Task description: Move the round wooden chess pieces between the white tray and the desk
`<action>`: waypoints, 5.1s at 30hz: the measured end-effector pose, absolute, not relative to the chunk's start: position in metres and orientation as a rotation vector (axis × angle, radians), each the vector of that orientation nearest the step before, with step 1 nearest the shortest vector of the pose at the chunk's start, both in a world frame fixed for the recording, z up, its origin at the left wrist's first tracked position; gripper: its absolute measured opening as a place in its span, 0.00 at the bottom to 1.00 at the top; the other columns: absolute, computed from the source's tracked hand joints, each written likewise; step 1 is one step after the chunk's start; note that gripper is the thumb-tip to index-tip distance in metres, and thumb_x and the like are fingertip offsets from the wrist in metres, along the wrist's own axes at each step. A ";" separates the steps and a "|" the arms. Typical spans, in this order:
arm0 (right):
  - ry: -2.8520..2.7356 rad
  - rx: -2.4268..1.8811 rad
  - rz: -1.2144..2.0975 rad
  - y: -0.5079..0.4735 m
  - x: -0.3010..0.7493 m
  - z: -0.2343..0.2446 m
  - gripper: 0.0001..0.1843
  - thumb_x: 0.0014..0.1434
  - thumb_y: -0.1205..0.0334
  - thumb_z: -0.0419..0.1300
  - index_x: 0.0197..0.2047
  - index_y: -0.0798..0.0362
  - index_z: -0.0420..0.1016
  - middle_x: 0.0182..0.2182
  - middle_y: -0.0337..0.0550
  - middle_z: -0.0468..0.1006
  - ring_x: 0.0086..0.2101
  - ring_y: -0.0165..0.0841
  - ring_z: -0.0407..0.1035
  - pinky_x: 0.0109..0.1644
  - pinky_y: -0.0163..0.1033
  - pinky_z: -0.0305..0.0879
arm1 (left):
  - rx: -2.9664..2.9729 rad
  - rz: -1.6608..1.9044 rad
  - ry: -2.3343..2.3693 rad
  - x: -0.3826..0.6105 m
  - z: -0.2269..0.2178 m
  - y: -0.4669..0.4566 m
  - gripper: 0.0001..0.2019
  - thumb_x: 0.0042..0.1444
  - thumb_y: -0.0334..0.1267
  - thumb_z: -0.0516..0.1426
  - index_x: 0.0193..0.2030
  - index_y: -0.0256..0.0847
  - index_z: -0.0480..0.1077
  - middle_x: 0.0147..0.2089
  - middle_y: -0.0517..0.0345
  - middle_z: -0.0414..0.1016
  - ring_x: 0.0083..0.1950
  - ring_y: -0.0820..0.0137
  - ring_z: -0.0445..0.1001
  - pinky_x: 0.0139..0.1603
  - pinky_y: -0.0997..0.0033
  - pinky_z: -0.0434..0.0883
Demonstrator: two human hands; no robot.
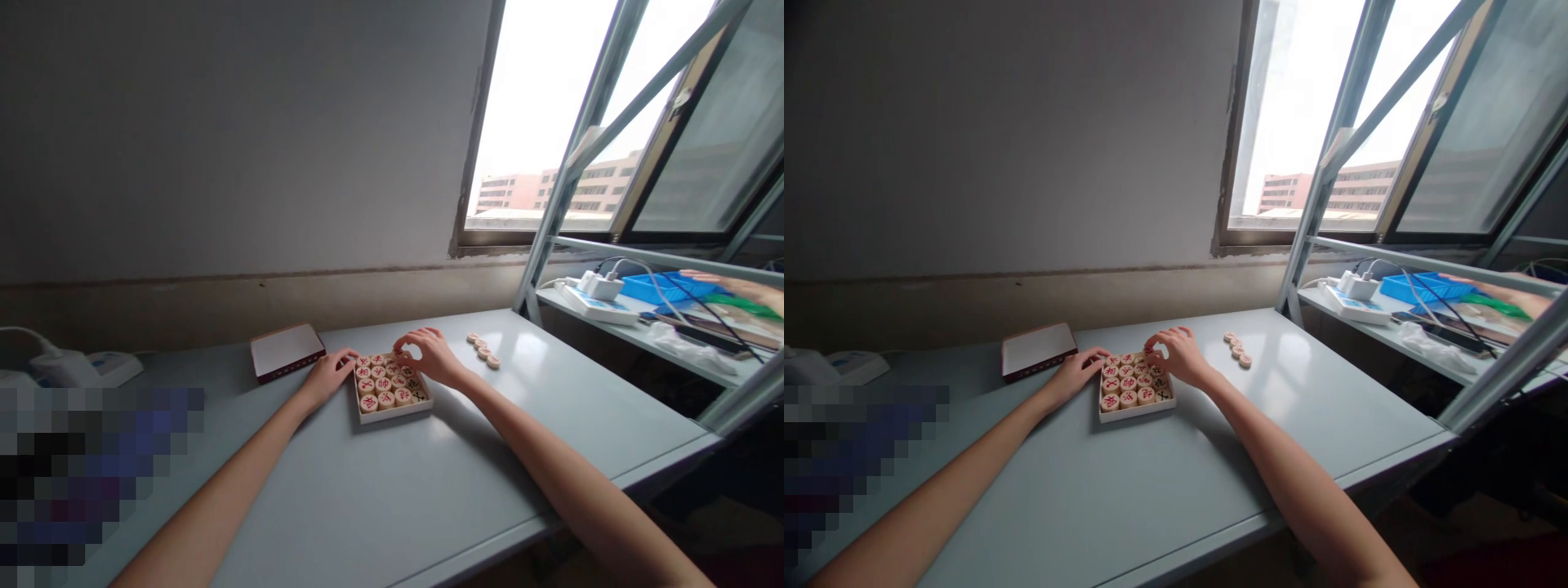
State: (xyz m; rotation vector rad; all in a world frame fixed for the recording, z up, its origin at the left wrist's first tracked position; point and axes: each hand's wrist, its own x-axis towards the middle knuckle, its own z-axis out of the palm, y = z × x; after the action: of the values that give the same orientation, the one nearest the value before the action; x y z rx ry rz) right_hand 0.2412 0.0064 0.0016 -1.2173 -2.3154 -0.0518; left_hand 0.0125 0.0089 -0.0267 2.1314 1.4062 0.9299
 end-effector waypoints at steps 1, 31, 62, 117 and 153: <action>-2.281 -1.240 -0.067 0.006 0.246 0.003 0.08 0.55 0.57 0.56 0.37 0.50 0.71 0.37 0.40 0.75 0.39 0.33 0.65 0.52 0.43 0.47 | 2.133 0.931 1.402 0.013 -0.027 0.009 0.16 0.50 0.44 0.46 0.37 0.40 0.70 0.33 0.56 0.75 0.37 0.67 0.72 0.40 0.72 0.66; -2.390 -1.093 0.358 0.001 0.243 0.003 0.09 0.50 0.58 0.60 0.36 0.51 0.72 0.34 0.41 0.74 0.37 0.32 0.66 0.43 0.39 0.57 | 2.140 0.891 1.393 0.013 -0.026 0.009 0.17 0.50 0.44 0.45 0.37 0.37 0.69 0.39 0.51 0.75 0.41 0.65 0.71 0.44 0.69 0.65; -2.495 -0.952 0.561 -0.012 0.248 0.028 0.13 0.50 0.57 0.59 0.39 0.52 0.73 0.35 0.41 0.74 0.35 0.31 0.66 0.38 0.34 0.61 | 2.169 0.883 1.400 0.011 -0.029 0.011 0.16 0.52 0.42 0.45 0.38 0.38 0.69 0.41 0.51 0.75 0.43 0.65 0.71 0.46 0.68 0.64; -2.520 -1.147 0.229 -0.011 0.234 0.007 0.07 0.55 0.57 0.57 0.34 0.49 0.75 0.35 0.40 0.74 0.34 0.30 0.67 0.42 0.38 0.52 | 2.189 0.893 1.413 0.012 -0.029 0.011 0.16 0.52 0.42 0.45 0.37 0.38 0.70 0.39 0.53 0.76 0.42 0.65 0.72 0.44 0.70 0.65; -2.413 -1.148 -0.082 0.018 0.222 0.005 0.10 0.54 0.54 0.57 0.38 0.48 0.72 0.38 0.40 0.75 0.41 0.34 0.64 0.45 0.42 0.49 | 2.183 0.880 1.402 0.012 -0.029 0.011 0.16 0.52 0.42 0.44 0.37 0.37 0.69 0.39 0.50 0.75 0.42 0.64 0.71 0.44 0.69 0.64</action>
State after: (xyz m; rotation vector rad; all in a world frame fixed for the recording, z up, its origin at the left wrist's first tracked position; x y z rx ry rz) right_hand 0.2224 0.0183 0.0051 -1.1484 -2.4127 -0.0817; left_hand 0.0122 0.0112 -0.0287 2.1833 1.4017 0.8801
